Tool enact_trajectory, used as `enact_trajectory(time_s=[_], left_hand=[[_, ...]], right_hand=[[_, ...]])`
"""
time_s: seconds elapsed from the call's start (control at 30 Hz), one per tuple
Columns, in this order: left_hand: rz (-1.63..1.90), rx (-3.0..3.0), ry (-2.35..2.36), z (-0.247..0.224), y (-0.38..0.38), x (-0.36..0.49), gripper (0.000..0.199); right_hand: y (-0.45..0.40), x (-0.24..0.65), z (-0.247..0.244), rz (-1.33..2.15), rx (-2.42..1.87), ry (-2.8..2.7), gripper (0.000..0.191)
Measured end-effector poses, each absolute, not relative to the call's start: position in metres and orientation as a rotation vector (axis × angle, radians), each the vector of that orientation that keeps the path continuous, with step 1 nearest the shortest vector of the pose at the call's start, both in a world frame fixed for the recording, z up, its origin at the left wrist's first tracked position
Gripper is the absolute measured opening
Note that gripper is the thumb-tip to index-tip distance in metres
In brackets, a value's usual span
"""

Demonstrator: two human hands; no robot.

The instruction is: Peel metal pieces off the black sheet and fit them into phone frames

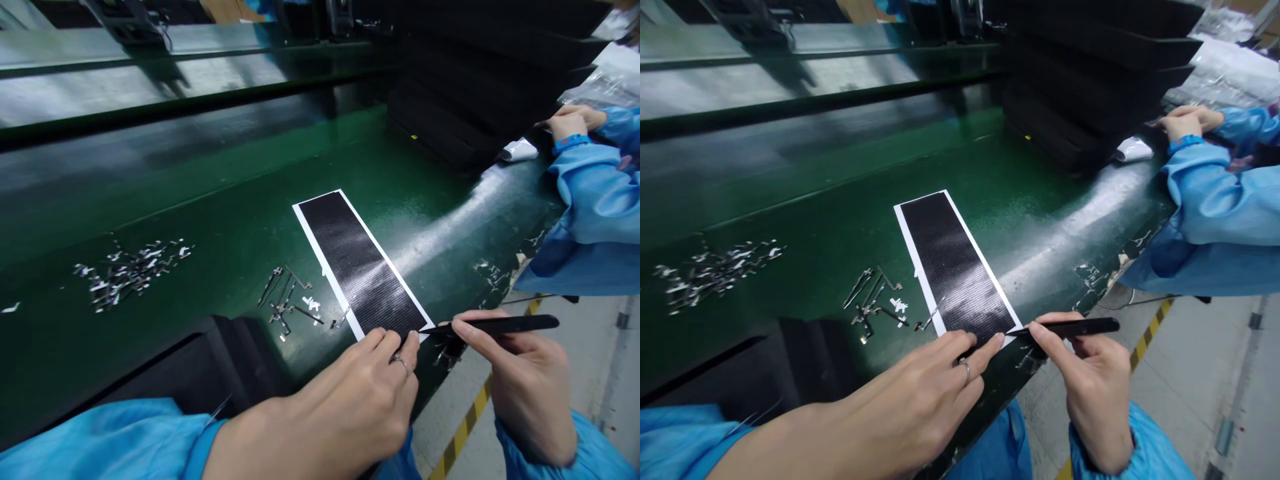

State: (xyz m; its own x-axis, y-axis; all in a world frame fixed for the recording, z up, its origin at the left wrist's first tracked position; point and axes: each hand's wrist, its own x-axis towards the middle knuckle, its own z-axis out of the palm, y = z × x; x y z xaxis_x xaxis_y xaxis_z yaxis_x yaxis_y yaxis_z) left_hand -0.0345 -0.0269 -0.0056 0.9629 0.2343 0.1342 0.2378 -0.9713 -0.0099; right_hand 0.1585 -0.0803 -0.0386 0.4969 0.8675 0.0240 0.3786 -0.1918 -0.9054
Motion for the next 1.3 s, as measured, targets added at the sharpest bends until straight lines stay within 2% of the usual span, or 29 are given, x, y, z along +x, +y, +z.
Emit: enact_trajectory(time_s=[0.27,0.47,0.67,0.83,1.03,1.17,1.3], left_hand=[[-0.286,-3.303,-0.486,-0.011,-0.025,-0.037,0.019],[-0.363,-3.561,-1.258,-0.023,-0.022,-0.04,0.023],[0.034,-3.602,-0.922,-0.006,-0.022,-0.035,0.026],[0.173,-3.544,-0.757,0.001,-0.023,-0.034,0.036],[0.016,-3.482,-0.751,0.0,-0.026,-0.038,0.032],[-0.038,-3.511,-0.751,-0.005,-0.028,-0.037,0.031],[-0.13,-3.626,-1.063,-0.01,-0.026,-0.033,0.023]], right_hand=[[-0.076,0.156,-0.046,0.747,-1.607,-0.74,0.014],[-0.074,0.154,-0.038,0.765,-1.587,-0.729,0.014],[-0.084,0.156,-0.035,0.527,-1.827,-1.109,0.011],[-0.083,0.155,-0.034,0.466,-1.842,-1.177,0.01],[-0.082,0.155,-0.034,0.525,-1.822,-1.132,0.007],[-0.082,0.156,-0.038,0.674,-1.753,-0.896,0.01],[-0.079,0.155,-0.039,0.823,-1.598,-0.63,0.02]])
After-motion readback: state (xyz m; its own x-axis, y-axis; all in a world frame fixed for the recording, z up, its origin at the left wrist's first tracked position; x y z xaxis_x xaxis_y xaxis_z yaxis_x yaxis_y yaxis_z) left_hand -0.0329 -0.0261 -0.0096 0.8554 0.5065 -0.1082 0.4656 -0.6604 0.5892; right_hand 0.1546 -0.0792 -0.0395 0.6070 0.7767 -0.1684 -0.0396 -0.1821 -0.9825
